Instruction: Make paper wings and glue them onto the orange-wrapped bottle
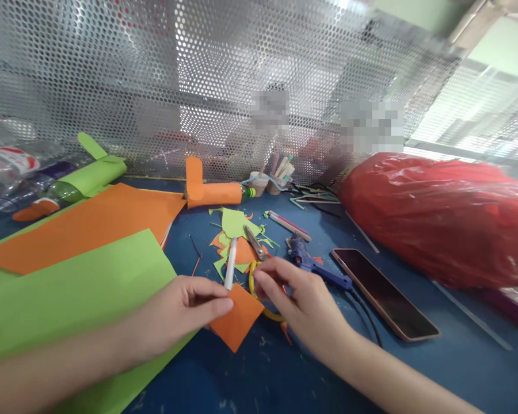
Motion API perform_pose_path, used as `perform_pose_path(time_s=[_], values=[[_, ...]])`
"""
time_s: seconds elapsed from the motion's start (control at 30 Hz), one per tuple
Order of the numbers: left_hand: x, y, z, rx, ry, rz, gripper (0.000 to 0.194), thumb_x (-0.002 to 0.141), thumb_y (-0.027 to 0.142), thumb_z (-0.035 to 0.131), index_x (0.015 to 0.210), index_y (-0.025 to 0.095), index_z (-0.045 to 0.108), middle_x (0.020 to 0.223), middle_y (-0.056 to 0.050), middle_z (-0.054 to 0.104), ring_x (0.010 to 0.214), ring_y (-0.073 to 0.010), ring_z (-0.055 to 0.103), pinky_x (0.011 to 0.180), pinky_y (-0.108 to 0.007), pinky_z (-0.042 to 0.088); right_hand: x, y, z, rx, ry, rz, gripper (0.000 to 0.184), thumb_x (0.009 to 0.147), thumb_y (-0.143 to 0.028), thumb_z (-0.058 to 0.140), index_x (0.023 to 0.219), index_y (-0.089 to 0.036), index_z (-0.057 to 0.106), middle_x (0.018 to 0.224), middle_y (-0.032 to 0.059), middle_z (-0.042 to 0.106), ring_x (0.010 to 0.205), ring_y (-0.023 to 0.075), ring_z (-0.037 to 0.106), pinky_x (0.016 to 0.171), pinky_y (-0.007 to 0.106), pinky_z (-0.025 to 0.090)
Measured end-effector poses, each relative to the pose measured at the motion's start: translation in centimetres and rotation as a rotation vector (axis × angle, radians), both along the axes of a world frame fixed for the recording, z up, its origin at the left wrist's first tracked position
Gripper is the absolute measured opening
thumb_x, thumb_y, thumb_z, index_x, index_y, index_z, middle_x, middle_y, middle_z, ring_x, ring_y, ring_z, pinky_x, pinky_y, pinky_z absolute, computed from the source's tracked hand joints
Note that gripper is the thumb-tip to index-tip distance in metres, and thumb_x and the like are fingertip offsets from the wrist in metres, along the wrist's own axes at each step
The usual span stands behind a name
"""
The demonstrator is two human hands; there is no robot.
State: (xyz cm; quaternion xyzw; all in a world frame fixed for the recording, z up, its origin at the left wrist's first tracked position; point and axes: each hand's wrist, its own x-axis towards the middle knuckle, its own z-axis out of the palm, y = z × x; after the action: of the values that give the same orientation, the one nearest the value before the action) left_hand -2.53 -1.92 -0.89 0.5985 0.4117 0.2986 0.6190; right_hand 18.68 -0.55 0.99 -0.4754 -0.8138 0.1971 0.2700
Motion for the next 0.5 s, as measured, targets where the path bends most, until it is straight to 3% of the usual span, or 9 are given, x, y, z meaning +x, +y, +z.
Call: perform_pose_path(time_s=[0.07,0.17,0.27,0.4,0.5], values=[[-0.1,0.1,0.2,-0.021,-0.026,0.052,0.021,0.085,0.038,0.062,0.081,0.019,0.069,0.082,-0.001,0.07,0.083,-0.0207,0.063,0.077,-0.031,0.047,0.6,0.9,0.1,0.179,-0.297,-0.126,0.011,0.094,-0.027,0.053,0.091,-0.019,0.06,0.087,0.0066,0.067,0.082,0.023,0.063,0.073,0.033,0.046],[-0.1,0.4,0.0,-0.066,-0.076,0.094,0.02,0.083,0.039,0.065,0.081,0.019,0.067,0.085,-0.002,0.07,0.085,-0.0212,0.064,0.078,-0.032,0.048,1.3,1.9,-0.1,0.209,-0.638,-0.252,0.013,0.092,-0.027,0.056,0.086,-0.016,0.061,0.086,0.0119,0.067,0.084,0.0291,0.064,0.073,0.038,0.046],[-0.1,0.7,-0.2,-0.088,-0.102,0.124,0.022,0.081,0.041,0.068,0.082,0.019,0.068,0.088,-0.003,0.072,0.084,-0.0212,0.064,0.077,-0.033,0.049,1.3,2.0,-0.3,0.158,-0.689,-0.256,0.022,0.094,-0.032,0.055,0.078,-0.017,0.06,0.075,0.0098,0.067,0.073,0.0273,0.066,0.065,0.035,0.045],[-0.2,1.1,-0.1,-0.139,-0.114,0.219,0.025,0.077,0.041,0.073,0.09,0.02,0.07,0.088,-0.003,0.074,0.085,-0.022,0.066,0.079,-0.035,0.05,0.8,1.5,-0.5,0.128,-0.705,-0.268,0.032,0.09,-0.048,0.059,0.079,-0.017,0.059,0.076,0.0122,0.068,0.074,0.0298,0.068,0.063,0.035,0.045],[-0.5,1.3,0.0,-0.1,-0.107,0.243,0.02,0.08,0.038,0.071,0.092,0.021,0.071,0.09,-0.002,0.075,0.085,-0.0206,0.067,0.08,-0.033,0.051,0.5,1.2,-0.6,0.091,-0.689,-0.294,0.026,0.088,-0.04,0.062,0.083,-0.015,0.06,0.077,0.0155,0.069,0.074,0.0325,0.069,0.06,0.035,0.044]])
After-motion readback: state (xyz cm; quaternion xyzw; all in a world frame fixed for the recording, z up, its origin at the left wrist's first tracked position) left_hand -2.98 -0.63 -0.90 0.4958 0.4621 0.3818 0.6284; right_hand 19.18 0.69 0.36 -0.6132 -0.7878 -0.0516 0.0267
